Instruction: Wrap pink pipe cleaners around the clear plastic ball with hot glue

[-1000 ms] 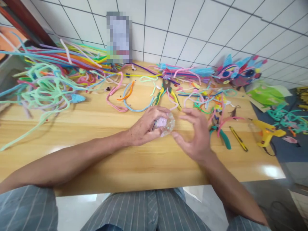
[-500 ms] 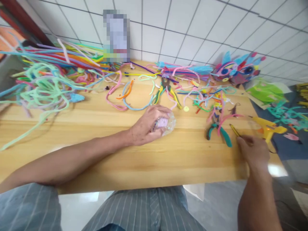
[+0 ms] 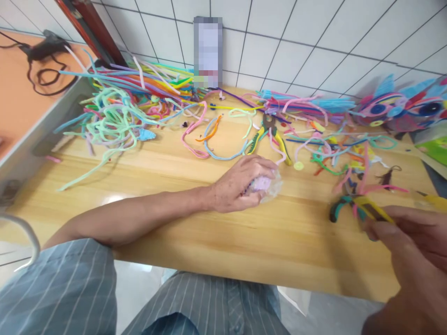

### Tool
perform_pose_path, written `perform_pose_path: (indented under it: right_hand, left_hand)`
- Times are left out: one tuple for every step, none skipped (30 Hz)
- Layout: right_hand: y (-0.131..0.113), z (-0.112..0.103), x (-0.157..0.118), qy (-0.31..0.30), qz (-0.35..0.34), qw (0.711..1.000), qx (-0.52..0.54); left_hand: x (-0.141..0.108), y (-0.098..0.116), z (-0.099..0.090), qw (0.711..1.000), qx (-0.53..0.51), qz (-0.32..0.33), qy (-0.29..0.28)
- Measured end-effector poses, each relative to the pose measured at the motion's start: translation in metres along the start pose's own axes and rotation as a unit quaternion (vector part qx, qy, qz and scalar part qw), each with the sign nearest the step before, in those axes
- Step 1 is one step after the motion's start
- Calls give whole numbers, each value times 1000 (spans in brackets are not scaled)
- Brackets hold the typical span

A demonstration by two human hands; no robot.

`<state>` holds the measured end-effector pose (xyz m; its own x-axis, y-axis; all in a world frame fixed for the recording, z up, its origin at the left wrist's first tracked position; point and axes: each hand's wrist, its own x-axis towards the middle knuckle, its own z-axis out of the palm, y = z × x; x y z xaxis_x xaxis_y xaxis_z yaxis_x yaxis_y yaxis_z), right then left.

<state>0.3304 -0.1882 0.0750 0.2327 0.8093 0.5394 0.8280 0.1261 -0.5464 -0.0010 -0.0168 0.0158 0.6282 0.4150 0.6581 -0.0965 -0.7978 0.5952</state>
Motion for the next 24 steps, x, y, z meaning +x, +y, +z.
perform_pose_path:
  right_hand:
    - [-20,9,5,-47,-24,999,-11]
    - [-36,17,12,-74,-80,994,-32]
    - [-49,26,21,-113,-128,984,-53]
    - [-59,34,29,-133,-179,972,-69]
    - [-65,41,37,-141,-226,960,-83]
    - [-68,48,43,-144,-263,949,-92]
    - [-69,54,46,-140,-292,941,-95]
    - [-69,59,48,-135,-311,936,-96]
    - [-67,63,48,-130,-321,933,-94]
    - [-65,67,47,-128,-328,931,-92]
    - [-63,69,45,-126,-333,930,-90]
    - [-62,71,43,-125,-335,929,-93]
    - [-61,72,42,-122,-337,928,-98]
    - [-61,73,41,-118,-339,928,-103]
    - [-61,73,40,-114,-341,927,-107]
    - [-61,74,40,-111,-342,927,-108]
    - [-61,74,40,-108,-345,926,-106]
    - [-62,74,40,-109,-348,925,-104]
    - [-63,73,41,-112,-352,924,-103]
    - [-63,73,41,-115,-356,922,-105]
    - [-64,73,41,-115,-360,920,-107]
    - [-65,72,40,-112,-365,918,-109]
    - [-65,72,40,-111,-367,917,-111]
    - [-65,72,39,-111,-366,917,-113]
  left_hand:
    - [0,0,0,1000,-2,0,0]
    - [0,0,0,1000,-4,0,1]
    - [0,0,0,1000,-5,0,2]
    - [0,0,0,1000,-5,0,4]
    - [1,-1,0,1000,-5,1,8]
    - [1,-1,0,1000,-6,2,12]
    - [1,-1,0,1000,-6,2,15]
    - [1,-1,0,1000,-7,2,16]
    - [1,-1,0,1000,-9,0,14]
    - [1,-1,0,1000,-11,-3,12]
    - [2,-1,0,1000,-13,-8,6]
    - [2,0,0,1000,-16,-17,-1]
    - [2,0,0,1000,-18,-24,-7]
    - [2,0,0,999,-20,-31,-13]
    - [2,1,0,999,-21,-35,-15]
    - [3,1,-1,999,-22,-35,-13]
    - [3,2,-1,999,-24,-31,-9]
    - [3,2,-1,999,-24,-27,-4]
    - [3,3,-1,999,-24,-23,0]
    - [3,3,-1,1000,-24,-20,2]
    - [3,4,-1,1000,-22,-19,3]
    - [3,4,-2,1000,-20,-21,0]
    - [3,4,-2,1000,-18,-25,-3]
    - [3,5,-1,999,-16,-30,-6]
